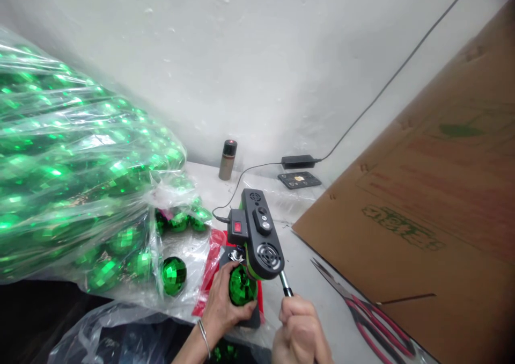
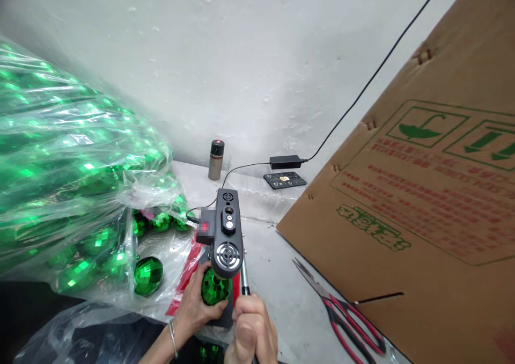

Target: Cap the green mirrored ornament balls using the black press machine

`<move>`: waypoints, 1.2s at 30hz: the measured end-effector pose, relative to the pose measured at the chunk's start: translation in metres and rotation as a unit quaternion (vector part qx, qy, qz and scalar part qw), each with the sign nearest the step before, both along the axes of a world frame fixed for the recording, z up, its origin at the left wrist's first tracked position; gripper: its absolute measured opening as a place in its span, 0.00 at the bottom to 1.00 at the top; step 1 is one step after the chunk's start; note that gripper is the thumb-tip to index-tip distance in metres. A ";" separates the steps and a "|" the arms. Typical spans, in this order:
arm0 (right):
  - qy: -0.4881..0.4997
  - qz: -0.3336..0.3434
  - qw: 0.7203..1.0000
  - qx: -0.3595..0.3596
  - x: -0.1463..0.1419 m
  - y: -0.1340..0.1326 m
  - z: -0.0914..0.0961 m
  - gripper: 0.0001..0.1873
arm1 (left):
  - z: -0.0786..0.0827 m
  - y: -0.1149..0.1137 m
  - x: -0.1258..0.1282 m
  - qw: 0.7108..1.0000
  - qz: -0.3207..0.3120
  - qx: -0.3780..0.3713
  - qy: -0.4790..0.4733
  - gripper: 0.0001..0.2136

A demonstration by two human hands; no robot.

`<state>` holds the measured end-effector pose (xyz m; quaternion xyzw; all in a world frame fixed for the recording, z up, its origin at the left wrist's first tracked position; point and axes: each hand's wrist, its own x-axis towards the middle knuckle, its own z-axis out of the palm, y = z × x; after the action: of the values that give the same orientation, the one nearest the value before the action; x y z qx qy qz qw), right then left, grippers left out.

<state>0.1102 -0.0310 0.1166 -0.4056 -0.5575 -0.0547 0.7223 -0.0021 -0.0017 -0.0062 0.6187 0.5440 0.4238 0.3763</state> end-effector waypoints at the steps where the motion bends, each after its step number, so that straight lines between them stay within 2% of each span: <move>1: -0.004 0.004 1.000 0.001 0.001 0.001 0.000 0.23 | 0.000 0.000 0.000 1.000 0.001 0.000 0.000 0.38; 13: 0.017 -0.025 0.999 0.023 -0.007 -0.001 -0.031 0.25 | 0.000 0.000 0.002 1.000 0.004 0.003 -0.008 0.38; 19: -0.007 -0.028 0.998 0.050 -0.006 0.001 -0.042 0.25 | -0.002 -0.001 0.003 1.000 0.008 0.011 0.004 0.38; 22: 0.017 -0.033 0.999 0.007 -0.007 -0.006 -0.023 0.25 | -0.006 0.000 0.004 1.000 0.012 0.010 0.004 0.39; 25: 0.052 -0.021 0.995 -0.079 -0.007 -0.009 0.016 0.25 | -0.008 0.000 0.003 1.000 0.016 0.006 -0.007 0.39; 27: 0.055 0.000 0.996 -0.076 -0.004 -0.008 0.043 0.24 | -0.007 -0.001 0.002 1.000 0.017 0.005 -0.016 0.38; 29: 0.048 0.032 0.995 -0.077 -0.001 -0.005 0.060 0.24 | -0.004 -0.001 0.000 1.000 0.014 0.005 -0.023 0.38; 32: 0.033 0.059 0.994 -0.090 0.003 -0.003 0.066 0.23 | 0.002 0.002 -0.002 1.000 0.005 0.004 -0.028 0.37; 36: 0.019 0.068 0.994 -0.081 0.004 -0.003 0.058 0.23 | 0.004 0.000 -0.008 0.999 0.012 0.002 -0.034 0.37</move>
<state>0.1146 -0.0342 0.1746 -0.4245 -0.5727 0.0475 0.6997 -0.0098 -0.0015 -0.0022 0.5986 0.5370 0.4502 0.3882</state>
